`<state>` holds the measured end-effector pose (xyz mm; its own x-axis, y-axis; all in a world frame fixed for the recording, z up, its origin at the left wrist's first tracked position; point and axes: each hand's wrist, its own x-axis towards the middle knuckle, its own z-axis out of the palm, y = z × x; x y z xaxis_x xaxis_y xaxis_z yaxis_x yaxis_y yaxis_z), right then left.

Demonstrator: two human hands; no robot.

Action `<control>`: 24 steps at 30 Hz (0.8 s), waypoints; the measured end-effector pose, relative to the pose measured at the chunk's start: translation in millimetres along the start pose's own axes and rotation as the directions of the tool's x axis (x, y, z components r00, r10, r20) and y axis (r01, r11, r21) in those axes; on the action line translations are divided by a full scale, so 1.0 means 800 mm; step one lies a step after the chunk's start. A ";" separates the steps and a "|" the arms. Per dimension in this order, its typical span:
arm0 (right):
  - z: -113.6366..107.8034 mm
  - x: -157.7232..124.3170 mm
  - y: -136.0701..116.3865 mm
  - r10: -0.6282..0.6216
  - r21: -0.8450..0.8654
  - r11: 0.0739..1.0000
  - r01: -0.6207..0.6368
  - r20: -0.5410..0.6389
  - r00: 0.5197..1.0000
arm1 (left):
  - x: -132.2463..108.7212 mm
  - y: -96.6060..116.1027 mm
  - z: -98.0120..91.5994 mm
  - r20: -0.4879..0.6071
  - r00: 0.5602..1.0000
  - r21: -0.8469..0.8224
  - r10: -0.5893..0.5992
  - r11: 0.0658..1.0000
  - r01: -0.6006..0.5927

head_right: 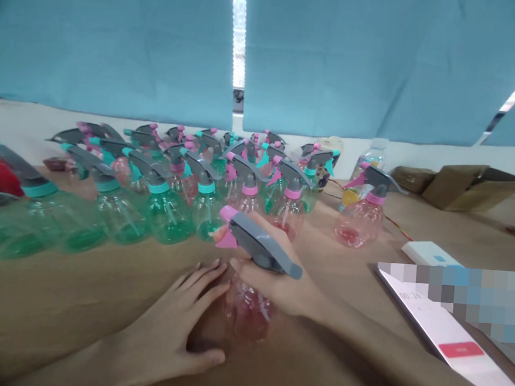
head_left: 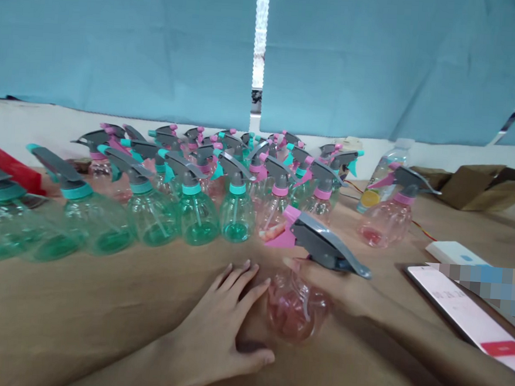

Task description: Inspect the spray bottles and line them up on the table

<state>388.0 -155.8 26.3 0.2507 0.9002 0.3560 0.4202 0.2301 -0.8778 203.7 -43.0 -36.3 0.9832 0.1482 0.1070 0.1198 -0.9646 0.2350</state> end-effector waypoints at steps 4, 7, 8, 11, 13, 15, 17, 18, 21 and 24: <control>0.007 0.004 -0.006 0.013 0.036 0.999 -0.013 -0.015 1.000 | 0.001 0.000 -0.001 0.008 1.000 -0.008 0.005 1.000 -0.005; 0.008 0.003 -0.004 0.028 0.051 0.998 -0.027 -0.023 0.999 | 0.001 0.001 -0.002 0.020 1.000 -0.011 0.003 1.000 -0.003; 0.008 0.002 -0.002 0.032 0.044 0.999 -0.030 -0.030 0.999 | 0.002 0.001 -0.003 0.022 1.000 -0.012 0.003 1.000 -0.003; 0.006 -0.002 0.011 0.072 -0.001 0.997 -0.072 -0.091 0.993 | 0.003 0.002 -0.004 0.035 0.999 -0.009 -0.004 1.000 0.004; 0.006 -0.005 0.021 0.122 0.000 0.992 -0.122 -0.121 0.985 | 0.004 0.002 -0.005 0.048 0.999 0.000 -0.008 1.000 0.008; 0.005 -0.007 0.029 0.163 0.043 0.986 -0.159 -0.116 0.980 | 0.004 0.002 -0.004 0.058 0.998 0.006 -0.006 1.000 0.006; 0.004 -0.007 0.031 0.177 0.080 0.982 -0.170 -0.089 0.980 | 0.004 0.001 -0.004 0.060 0.998 0.009 -0.004 1.000 0.004; 0.004 -0.007 0.029 0.174 0.088 0.982 -0.167 -0.086 0.981 | 0.003 0.001 -0.003 0.060 0.998 0.013 -0.005 1.000 0.005; 0.005 -0.005 0.022 0.150 0.091 0.986 -0.141 -0.094 0.984 | 0.002 0.000 -0.002 0.061 0.998 0.018 -0.010 1.000 0.009; 0.006 -0.005 0.020 0.158 0.121 0.982 -0.147 -0.086 0.984 | 0.002 0.000 -0.002 0.054 0.999 0.008 -0.008 1.000 0.008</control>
<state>389.7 -154.0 9.2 0.3879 0.8901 0.2393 0.2698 0.1386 -0.9529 204.8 -42.6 -34.6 0.9881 0.1442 0.0527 0.1287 -0.9650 0.2284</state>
